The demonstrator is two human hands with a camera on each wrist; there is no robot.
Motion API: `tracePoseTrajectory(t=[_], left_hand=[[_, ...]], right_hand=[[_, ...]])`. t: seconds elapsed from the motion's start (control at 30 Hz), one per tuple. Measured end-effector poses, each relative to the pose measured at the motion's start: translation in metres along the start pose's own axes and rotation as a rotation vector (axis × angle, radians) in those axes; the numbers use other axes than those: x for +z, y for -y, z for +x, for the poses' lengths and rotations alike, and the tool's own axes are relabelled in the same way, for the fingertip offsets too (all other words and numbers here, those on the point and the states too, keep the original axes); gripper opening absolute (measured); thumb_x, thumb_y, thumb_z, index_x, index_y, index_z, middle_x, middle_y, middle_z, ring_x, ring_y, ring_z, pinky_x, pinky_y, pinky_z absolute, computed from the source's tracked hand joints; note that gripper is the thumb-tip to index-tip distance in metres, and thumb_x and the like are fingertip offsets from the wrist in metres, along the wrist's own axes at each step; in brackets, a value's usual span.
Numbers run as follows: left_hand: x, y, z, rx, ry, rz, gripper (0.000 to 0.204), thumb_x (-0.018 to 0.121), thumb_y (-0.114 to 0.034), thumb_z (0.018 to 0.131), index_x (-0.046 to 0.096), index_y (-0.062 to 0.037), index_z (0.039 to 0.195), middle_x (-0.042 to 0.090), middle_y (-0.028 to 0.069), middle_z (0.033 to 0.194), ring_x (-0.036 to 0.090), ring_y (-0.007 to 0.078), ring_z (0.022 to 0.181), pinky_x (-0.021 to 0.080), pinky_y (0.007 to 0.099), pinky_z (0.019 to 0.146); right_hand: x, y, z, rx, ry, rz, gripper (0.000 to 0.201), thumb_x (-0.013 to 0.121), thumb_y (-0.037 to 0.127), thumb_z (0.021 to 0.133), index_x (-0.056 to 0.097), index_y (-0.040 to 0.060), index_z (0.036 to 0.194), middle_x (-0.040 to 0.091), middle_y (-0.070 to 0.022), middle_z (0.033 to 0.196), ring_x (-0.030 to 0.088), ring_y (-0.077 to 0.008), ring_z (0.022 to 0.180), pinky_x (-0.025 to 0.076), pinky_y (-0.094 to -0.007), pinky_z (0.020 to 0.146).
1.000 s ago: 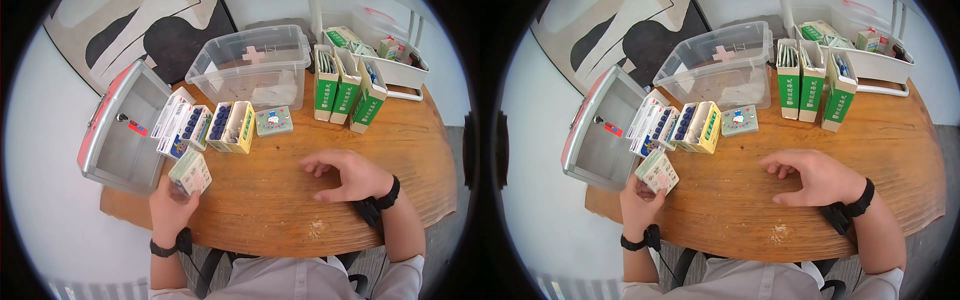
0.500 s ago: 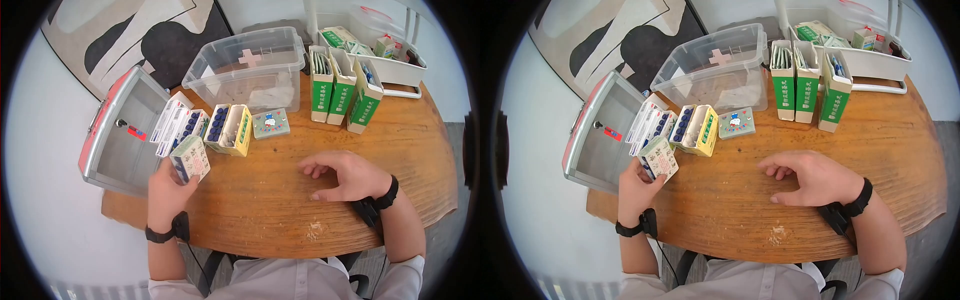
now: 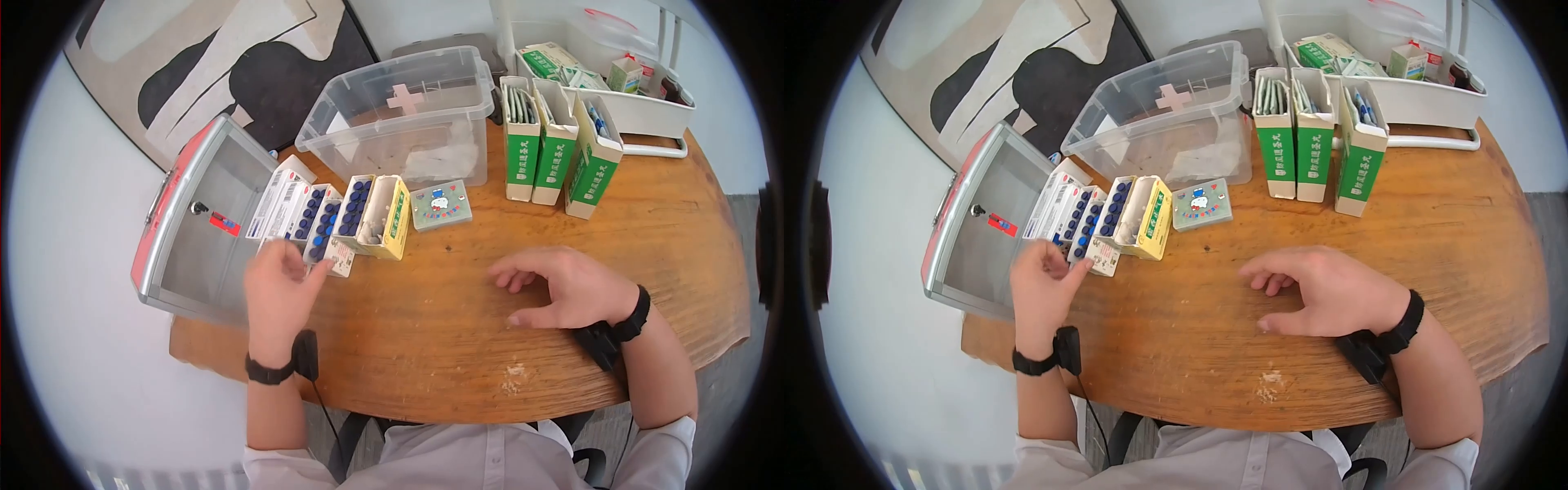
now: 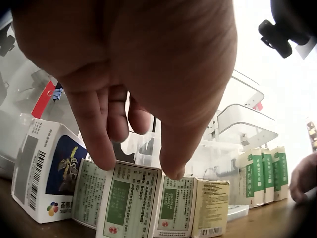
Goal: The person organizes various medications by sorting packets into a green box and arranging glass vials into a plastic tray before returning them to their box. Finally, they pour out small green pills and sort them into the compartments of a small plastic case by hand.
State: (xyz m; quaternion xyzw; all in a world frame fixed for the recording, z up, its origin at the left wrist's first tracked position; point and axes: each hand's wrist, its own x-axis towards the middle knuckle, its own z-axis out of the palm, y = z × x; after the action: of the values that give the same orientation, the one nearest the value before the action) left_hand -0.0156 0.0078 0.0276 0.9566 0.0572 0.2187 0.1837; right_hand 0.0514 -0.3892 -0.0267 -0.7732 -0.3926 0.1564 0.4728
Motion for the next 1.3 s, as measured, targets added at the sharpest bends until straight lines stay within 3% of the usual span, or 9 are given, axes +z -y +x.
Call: tracePoseTrajectory(t=[0.1, 0.17, 0.2, 0.33, 0.5, 0.7, 0.93, 1.1, 1.3], left_hand=[[0.008, 0.012, -0.013, -0.168, 0.201, -0.09, 0.02, 0.086, -0.003, 0.093, 0.068, 0.0039, 0.088, 0.075, 0.0091, 0.094, 0.073, 0.0136, 0.084, 0.063, 0.0326, 0.079], [0.014, 0.011, -0.015, 0.091, 0.227, -0.211, 0.01, 0.079, 0.0, 0.097, 0.071, 0.0039, 0.093, 0.08, 0.0113, 0.101, 0.077, 0.0158, 0.094, 0.062, 0.0314, 0.088], [0.013, 0.012, -0.012, 0.023, 0.273, -0.182, 0.005, 0.076, 0.001, 0.098, 0.072, 0.0042, 0.099, 0.081, 0.013, 0.111, 0.079, 0.019, 0.103, 0.061, 0.0314, 0.093], [0.023, 0.022, -0.003, 0.053, 0.262, -0.24, 0.008, 0.076, 0.0, 0.099, 0.072, 0.0037, 0.104, 0.081, 0.0136, 0.113, 0.08, 0.0196, 0.103, 0.061, 0.0313, 0.093], [0.018, -0.005, 0.006, 0.089, 0.153, -0.122, 0.011, 0.078, -0.003, 0.098, 0.071, 0.0002, 0.105, 0.078, 0.0072, 0.092, 0.07, 0.0132, 0.08, 0.058, 0.0313, 0.075], [0.024, -0.018, 0.023, 0.239, 0.144, 0.053, 0.014, 0.082, -0.004, 0.092, 0.07, -0.0015, 0.099, 0.066, 0.0057, 0.079, 0.064, 0.0185, 0.069, 0.054, 0.0312, 0.068], [-0.024, -0.002, -0.029, 0.372, 0.171, -0.052, 0.023, 0.09, -0.006, 0.082, 0.068, -0.0022, 0.086, 0.065, 0.0098, 0.084, 0.065, 0.0261, 0.075, 0.054, 0.0332, 0.072], [-0.034, 0.004, -0.065, 0.152, 0.25, -0.02, 0.04, 0.099, -0.011, 0.069, 0.06, -0.0037, 0.075, 0.072, 0.0121, 0.092, 0.069, 0.0296, 0.08, 0.057, 0.0368, 0.077], [-0.02, -0.04, -0.074, 0.412, 0.535, -0.264, 0.045, 0.1, -0.018, 0.079, 0.056, -0.0101, 0.071, 0.079, 0.0132, 0.109, 0.077, 0.0268, 0.088, 0.059, 0.032, 0.073]], right_hand=[[0.0, -0.002, 0.0, -0.006, 0.005, 0.0, 0.06, 0.092, 0.024, 0.088, 0.071, 0.002, 0.14, 0.078, -0.0134, 0.116, 0.077, -0.0266, 0.105, 0.062, -0.0388, 0.095], [0.0, -0.001, 0.001, -0.002, 0.008, 0.0, 0.06, 0.092, 0.024, 0.088, 0.071, 0.002, 0.14, 0.078, -0.0134, 0.116, 0.077, -0.0265, 0.105, 0.062, -0.0389, 0.095], [0.0, 0.0, 0.002, 0.0, 0.011, -0.002, 0.06, 0.092, 0.024, 0.088, 0.071, 0.0019, 0.14, 0.078, -0.0134, 0.116, 0.077, -0.0264, 0.105, 0.062, -0.0389, 0.095], [0.0, 0.001, 0.001, 0.006, -0.001, -0.007, 0.06, 0.092, 0.024, 0.088, 0.071, 0.0019, 0.139, 0.078, -0.0129, 0.116, 0.077, -0.0259, 0.105, 0.062, -0.0388, 0.096], [0.0, 0.001, 0.001, 0.011, 0.006, 0.009, 0.059, 0.092, 0.025, 0.088, 0.072, 0.0021, 0.139, 0.078, -0.0121, 0.117, 0.077, -0.0254, 0.105, 0.062, -0.0385, 0.097], [0.0, 0.001, 0.001, 0.023, 0.016, -0.004, 0.058, 0.091, 0.026, 0.089, 0.072, 0.0024, 0.139, 0.079, -0.0124, 0.118, 0.077, -0.0258, 0.107, 0.062, -0.0388, 0.097], [0.001, -0.002, 0.001, 0.011, 0.015, -0.003, 0.058, 0.089, 0.027, 0.09, 0.071, 0.0026, 0.14, 0.079, -0.0123, 0.118, 0.077, -0.0267, 0.107, 0.062, -0.04, 0.097], [0.002, 0.001, 0.003, -0.035, 0.034, -0.048, 0.062, 0.091, 0.03, 0.088, 0.071, 0.0026, 0.14, 0.078, -0.0131, 0.118, 0.076, -0.0278, 0.107, 0.062, -0.04, 0.097], [0.016, 0.01, 0.0, -0.146, 0.13, 0.101, 0.095, 0.097, 0.042, 0.085, 0.053, 0.0059, 0.16, 0.078, -0.0179, 0.115, 0.076, -0.0321, 0.105, 0.062, -0.0413, 0.096]])
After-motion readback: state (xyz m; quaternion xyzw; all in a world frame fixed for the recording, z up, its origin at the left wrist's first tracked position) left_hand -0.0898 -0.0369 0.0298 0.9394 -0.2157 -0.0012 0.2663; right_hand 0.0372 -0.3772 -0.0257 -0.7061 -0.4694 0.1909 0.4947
